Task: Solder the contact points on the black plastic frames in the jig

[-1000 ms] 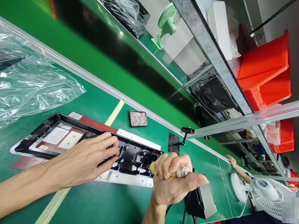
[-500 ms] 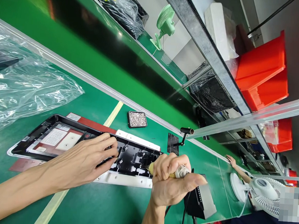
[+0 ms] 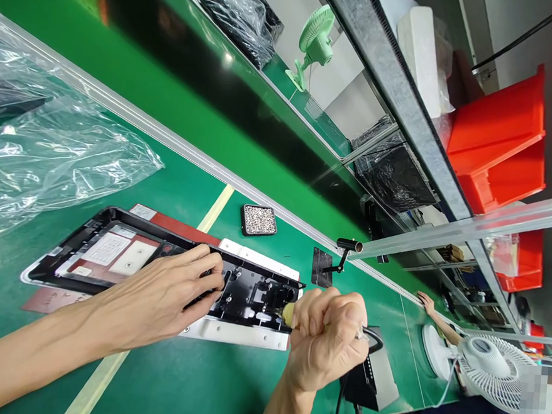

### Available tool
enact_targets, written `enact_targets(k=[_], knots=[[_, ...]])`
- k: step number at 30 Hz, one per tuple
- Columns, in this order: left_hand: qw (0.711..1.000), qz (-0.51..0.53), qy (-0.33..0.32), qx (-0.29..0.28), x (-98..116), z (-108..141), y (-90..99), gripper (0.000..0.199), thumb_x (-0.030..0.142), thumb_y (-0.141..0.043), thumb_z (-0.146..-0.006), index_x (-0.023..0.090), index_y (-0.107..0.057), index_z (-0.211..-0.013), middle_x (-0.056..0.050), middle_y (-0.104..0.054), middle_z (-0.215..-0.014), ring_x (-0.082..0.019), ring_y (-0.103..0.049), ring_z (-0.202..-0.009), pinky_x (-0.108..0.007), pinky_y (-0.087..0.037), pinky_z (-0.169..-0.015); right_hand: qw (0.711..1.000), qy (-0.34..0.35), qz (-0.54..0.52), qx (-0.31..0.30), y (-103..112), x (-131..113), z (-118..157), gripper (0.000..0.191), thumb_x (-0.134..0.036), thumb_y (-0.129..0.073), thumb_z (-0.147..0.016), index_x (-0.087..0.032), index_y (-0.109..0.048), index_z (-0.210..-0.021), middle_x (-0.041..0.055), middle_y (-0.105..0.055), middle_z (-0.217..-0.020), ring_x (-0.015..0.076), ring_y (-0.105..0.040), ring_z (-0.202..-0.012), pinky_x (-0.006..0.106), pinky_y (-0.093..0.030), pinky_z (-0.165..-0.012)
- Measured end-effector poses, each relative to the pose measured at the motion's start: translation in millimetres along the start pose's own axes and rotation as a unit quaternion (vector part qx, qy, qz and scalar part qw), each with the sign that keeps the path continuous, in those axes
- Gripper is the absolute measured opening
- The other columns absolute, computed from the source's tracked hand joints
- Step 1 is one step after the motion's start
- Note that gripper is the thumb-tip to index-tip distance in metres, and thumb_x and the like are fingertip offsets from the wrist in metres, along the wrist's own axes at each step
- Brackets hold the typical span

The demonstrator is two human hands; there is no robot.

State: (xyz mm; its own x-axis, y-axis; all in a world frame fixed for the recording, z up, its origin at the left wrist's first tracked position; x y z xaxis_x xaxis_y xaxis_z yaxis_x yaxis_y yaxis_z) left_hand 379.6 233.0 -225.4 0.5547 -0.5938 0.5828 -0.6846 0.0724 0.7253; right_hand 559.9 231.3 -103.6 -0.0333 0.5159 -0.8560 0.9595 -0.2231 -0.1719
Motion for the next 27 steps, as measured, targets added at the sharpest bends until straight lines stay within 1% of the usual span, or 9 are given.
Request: enact_targets(k=[4, 9, 16, 22, 27], knots=[[1.000, 0.005, -0.003, 0.000, 1.3, -1.2, 0.0, 0.024, 0.026, -0.046, -0.105, 0.022, -0.064, -0.089, -0.006, -0.063, -0.100, -0.024, -0.056, -0.098, -0.039, -0.044, -0.079, 1.000, 0.009, 0.007, 0.000, -1.0, -2.3, 1.9, 0.043, -0.030, -0.050, -0.107, -0.020, -0.037, -0.067, -0.0089, -0.032, -0.052, 0.0052, -0.031, -0.041, 0.017, -0.033, -0.038], [1.000, 0.009, -0.001, 0.008, 2.1, -1.8, 2.3, 0.026, 0.027, -0.045, -0.105, 0.022, -0.063, -0.086, -0.006, -0.062, -0.097, -0.023, -0.056, -0.095, -0.037, -0.043, -0.076, 1.000, 0.014, 0.005, 0.006, -1.3, -4.8, 2.8, 0.044, -0.028, -0.052, -0.106, -0.020, -0.038, -0.065, -0.0087, -0.034, -0.051, 0.0054, -0.033, -0.040, 0.017, -0.034, -0.037], [1.000, 0.004, 0.000, -0.004, 2.7, -2.5, 1.2, 0.028, 0.027, -0.043, -0.106, 0.021, -0.063, -0.086, -0.006, -0.062, -0.099, -0.023, -0.056, -0.097, -0.038, -0.044, -0.078, 1.000, 0.022, 0.007, 0.009, -3.2, -5.7, 3.4, 0.044, -0.027, -0.054, -0.105, -0.020, -0.040, -0.064, -0.0085, -0.035, -0.050, 0.0053, -0.033, -0.039, 0.018, -0.034, -0.037], [1.000, 0.001, 0.004, -0.006, 1.7, -2.6, 0.7, 0.028, 0.027, -0.043, -0.106, 0.021, -0.062, -0.087, -0.006, -0.061, -0.099, -0.023, -0.055, -0.096, -0.038, -0.043, -0.077, 1.000, 0.000, -0.007, 0.024, 0.3, 0.9, 5.2, 0.045, -0.029, -0.054, -0.105, -0.020, -0.037, -0.064, -0.0083, -0.033, -0.051, 0.0056, -0.032, -0.040, 0.017, -0.031, -0.037], [1.000, 0.001, 0.004, -0.014, 0.5, -0.3, -2.3, 0.026, 0.028, -0.044, -0.105, 0.023, -0.062, -0.089, -0.005, -0.062, -0.100, -0.023, -0.056, -0.097, -0.038, -0.043, -0.076, 0.999, -0.022, -0.013, 0.043, 2.5, 6.7, 5.1, 0.047, -0.030, -0.055, -0.104, -0.020, -0.035, -0.063, -0.0088, -0.031, -0.050, 0.0054, -0.030, -0.039, 0.017, -0.031, -0.037]])
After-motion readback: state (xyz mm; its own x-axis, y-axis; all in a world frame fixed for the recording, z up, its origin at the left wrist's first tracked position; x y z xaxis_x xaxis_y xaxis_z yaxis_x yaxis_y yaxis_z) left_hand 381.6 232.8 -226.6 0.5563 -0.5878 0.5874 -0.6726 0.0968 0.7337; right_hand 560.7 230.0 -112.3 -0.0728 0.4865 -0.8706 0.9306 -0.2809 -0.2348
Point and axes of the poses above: each hand's wrist, its own z-axis away from the middle knuckle, its own y-axis out of the back of the hand, x = y × z, the point moved 10 cm from there along -z, towards the middle knuckle
